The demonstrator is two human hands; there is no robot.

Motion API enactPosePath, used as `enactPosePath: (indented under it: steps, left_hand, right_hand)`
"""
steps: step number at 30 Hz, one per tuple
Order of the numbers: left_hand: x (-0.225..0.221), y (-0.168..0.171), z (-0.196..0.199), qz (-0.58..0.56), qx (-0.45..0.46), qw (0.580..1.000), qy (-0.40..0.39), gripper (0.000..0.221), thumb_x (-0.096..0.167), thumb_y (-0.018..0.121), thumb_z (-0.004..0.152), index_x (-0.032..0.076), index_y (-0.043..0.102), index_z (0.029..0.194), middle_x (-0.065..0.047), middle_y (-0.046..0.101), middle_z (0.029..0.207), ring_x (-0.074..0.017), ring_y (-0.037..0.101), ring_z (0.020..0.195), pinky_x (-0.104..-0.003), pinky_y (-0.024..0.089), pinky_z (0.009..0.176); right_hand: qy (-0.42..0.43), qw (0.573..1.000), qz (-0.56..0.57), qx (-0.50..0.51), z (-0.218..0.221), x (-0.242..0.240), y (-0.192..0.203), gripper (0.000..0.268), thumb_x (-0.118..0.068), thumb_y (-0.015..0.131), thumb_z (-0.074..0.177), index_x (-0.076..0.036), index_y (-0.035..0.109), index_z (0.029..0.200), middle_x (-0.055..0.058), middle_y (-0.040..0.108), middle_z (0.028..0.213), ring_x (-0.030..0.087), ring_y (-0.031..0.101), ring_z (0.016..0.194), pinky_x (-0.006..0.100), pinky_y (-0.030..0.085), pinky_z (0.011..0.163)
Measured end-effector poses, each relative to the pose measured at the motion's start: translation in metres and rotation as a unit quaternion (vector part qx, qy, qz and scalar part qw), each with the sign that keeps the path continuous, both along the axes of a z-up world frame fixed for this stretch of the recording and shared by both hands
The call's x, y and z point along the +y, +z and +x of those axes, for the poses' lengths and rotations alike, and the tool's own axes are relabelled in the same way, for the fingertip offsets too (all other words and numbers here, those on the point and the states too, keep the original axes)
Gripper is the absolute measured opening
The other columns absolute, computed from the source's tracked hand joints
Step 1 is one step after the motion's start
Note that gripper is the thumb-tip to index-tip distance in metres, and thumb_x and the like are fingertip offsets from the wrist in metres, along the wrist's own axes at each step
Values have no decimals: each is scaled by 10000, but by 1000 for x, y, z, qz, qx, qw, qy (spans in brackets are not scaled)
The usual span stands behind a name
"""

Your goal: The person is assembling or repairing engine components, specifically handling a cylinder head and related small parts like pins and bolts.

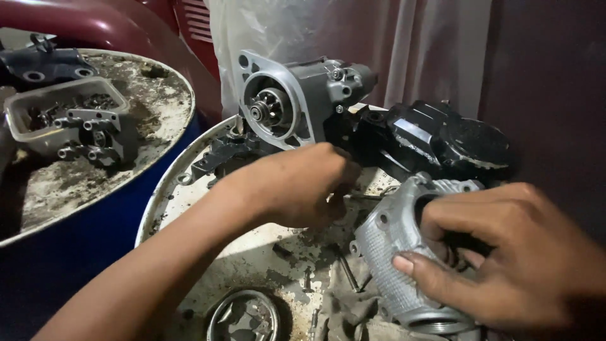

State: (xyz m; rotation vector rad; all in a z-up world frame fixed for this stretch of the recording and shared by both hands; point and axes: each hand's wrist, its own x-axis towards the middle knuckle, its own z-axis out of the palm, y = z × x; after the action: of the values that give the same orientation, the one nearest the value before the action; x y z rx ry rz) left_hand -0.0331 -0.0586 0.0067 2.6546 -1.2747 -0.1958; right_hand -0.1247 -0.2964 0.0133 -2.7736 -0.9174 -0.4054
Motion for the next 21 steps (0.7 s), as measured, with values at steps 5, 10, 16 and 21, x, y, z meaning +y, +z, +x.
enactPosePath:
  steps: [5, 10, 16, 21]
  left_hand:
    - [11, 9, -4, -77, -23, 996, -31, 162, 145, 742, 902, 123, 601, 826, 16, 613, 876, -116, 576, 709, -213, 583, 599]
    - [19, 13, -2, -156, -38, 987, -29, 142, 119, 655, 887, 74, 661, 1022, -43, 679, 1014, -160, 725, 781, -184, 734, 620]
    - [26, 12, -3, -313, -74, 941, -102, 170, 137, 471, 966, 61, 548, 1096, -86, 626, 1019, -165, 656, 776, -243, 624, 670]
    - [20, 16, -21, -444, -64, 881, -152, 102, 158, 395, 1060, 81, 462, 1049, -29, 498, 932, -138, 493, 805, -261, 490, 727]
  right_hand:
    - [-171, 983, -3, 64, -2, 15, -2, 582, -521, 872, 814, -168, 532, 500, -31, 466, 421, 114, 412, 411, 335, 364, 450]
    - [-417, 896, 2, 151, -8, 63, 30, 384, -487, 744, 883, -180, 774, 654, -82, 845, 749, 83, 797, 651, 272, 609, 547]
    - [-90, 969, 122, -195, -24, 54, 8, 322, -235, 710, 937, -107, 682, 644, -39, 665, 559, 91, 570, 406, 299, 433, 422]
    - [-55, 978, 149, -135, -26, 20, 34, 166, -211, 666, 880, -124, 792, 813, -31, 793, 648, 73, 718, 452, 226, 526, 378]
